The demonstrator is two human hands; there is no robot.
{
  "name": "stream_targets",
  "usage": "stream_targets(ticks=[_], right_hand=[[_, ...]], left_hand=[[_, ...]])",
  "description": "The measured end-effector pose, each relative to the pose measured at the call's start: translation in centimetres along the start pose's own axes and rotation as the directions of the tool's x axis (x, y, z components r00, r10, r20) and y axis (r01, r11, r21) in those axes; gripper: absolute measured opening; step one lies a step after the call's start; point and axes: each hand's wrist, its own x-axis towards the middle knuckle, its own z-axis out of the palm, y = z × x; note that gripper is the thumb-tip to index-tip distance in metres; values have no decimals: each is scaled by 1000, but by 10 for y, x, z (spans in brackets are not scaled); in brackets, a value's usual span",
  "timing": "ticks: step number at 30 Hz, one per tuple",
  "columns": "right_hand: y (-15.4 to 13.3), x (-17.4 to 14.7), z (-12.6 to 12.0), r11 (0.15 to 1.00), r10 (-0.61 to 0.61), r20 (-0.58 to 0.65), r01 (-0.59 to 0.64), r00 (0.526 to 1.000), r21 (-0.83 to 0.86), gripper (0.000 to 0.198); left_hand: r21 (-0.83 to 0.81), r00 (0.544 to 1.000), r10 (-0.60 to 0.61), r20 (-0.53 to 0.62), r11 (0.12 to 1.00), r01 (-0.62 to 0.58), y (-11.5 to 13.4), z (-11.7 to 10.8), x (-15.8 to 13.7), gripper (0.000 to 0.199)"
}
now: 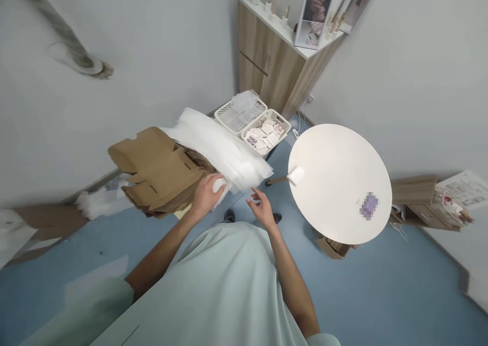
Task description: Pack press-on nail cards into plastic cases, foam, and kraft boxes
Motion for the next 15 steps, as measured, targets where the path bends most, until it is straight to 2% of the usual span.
stream_targets(ticks=[3,5,7,10,15], right_hand=[[-31,8,18,997,-55,103,60,993,-40,58],[-47,16,31,993,-88,175,100,981,-62,56],[-57,25,47,987,-116,247,140,962,-83,55],[-65,36,73,976,-122,340,175,933,-132,55],[-73,50,113,942,-92,479,232,873,-242,57]], left_hand=[[129,983,-169,-67,976,176,-51,-47,-15,36],[188,959,-279,-37,941,281,-79,-63,-26,39],[212,944,-330,-14,921,326,-97,-71,-34,38],[217,947,-322,-19,923,318,-106,-72,-40,36],[212,956,-293,-1,934,286,-102,-74,-39,34]])
